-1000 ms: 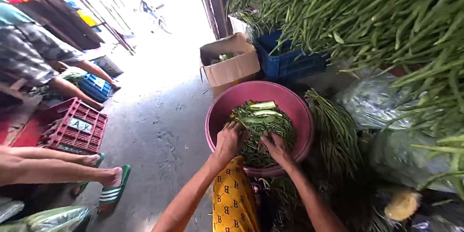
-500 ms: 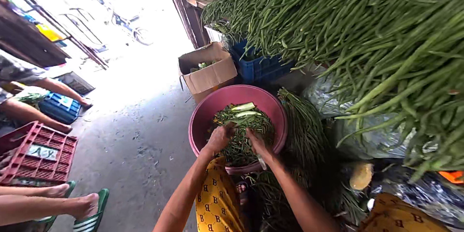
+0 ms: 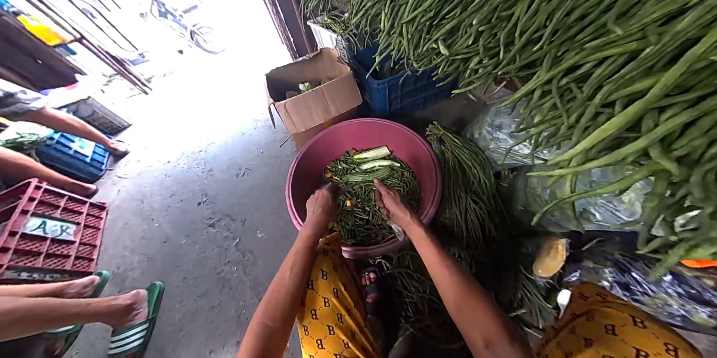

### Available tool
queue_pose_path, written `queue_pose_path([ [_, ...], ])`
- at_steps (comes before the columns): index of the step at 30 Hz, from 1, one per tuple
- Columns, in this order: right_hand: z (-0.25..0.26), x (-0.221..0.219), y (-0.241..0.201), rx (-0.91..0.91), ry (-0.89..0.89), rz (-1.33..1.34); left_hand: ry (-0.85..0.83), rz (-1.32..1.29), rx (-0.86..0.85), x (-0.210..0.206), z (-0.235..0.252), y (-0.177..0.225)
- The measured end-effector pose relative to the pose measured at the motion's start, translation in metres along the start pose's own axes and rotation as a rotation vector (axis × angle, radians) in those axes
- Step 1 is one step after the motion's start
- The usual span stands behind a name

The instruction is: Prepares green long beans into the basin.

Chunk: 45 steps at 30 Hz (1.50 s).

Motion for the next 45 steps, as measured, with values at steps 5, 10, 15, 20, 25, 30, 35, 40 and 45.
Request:
queue_pose_path([
  [5, 0.005, -0.016, 0.019, -0.105, -0.082, -0.094, 0.074, -0.164, -0.021, 0.002, 0.007, -0.004],
  [10, 0.007, -0.036, 0.007, -0.042, -0.116, -0.113, -0.004, -0.21, -0.189, -0.011, 0.01, 0.007],
  [15, 0.015, -0.024, 0.004, -0.016, -0.069, 0.021, -0.066, -0.2, -0.218, -0.015, 0.009, 0.001],
  [20, 0.015, -0.005, 0.008, -0.033, -0.026, 0.037, 0.072, -0.206, -0.06, 0.002, 0.009, -0.011],
  [25, 0.005, -0.027, 0.008, -0.074, -0.116, -0.199, 0.045, -0.239, -0.13, -0.003, 0.01, 0.006],
  [30, 0.01, -0.039, -0.007, 0.003, -0.141, -0.24, 0.002, -0.206, -0.198, -0.012, 0.011, 0.012],
  [35, 0.01, -0.04, -0.019, -0.042, -0.175, -0.136, 0.092, -0.09, 0.034, 0.002, 0.011, -0.003],
  [40, 0.024, -0.007, -0.024, -0.036, -0.205, -0.343, -0.057, -0.035, -0.055, -0.02, -0.008, 0.012],
  [45, 0.02, 0.045, -0.034, -0.018, -0.051, -0.485, -0.278, -0.22, -0.519, -0.06, -0.118, 0.112],
])
Point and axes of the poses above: each hand's wrist, its own z-axis towards the middle knuckle, its own x-axis out of the back of the hand, y = z × x, the point moved 8 cm from there along z, towards the middle knuckle
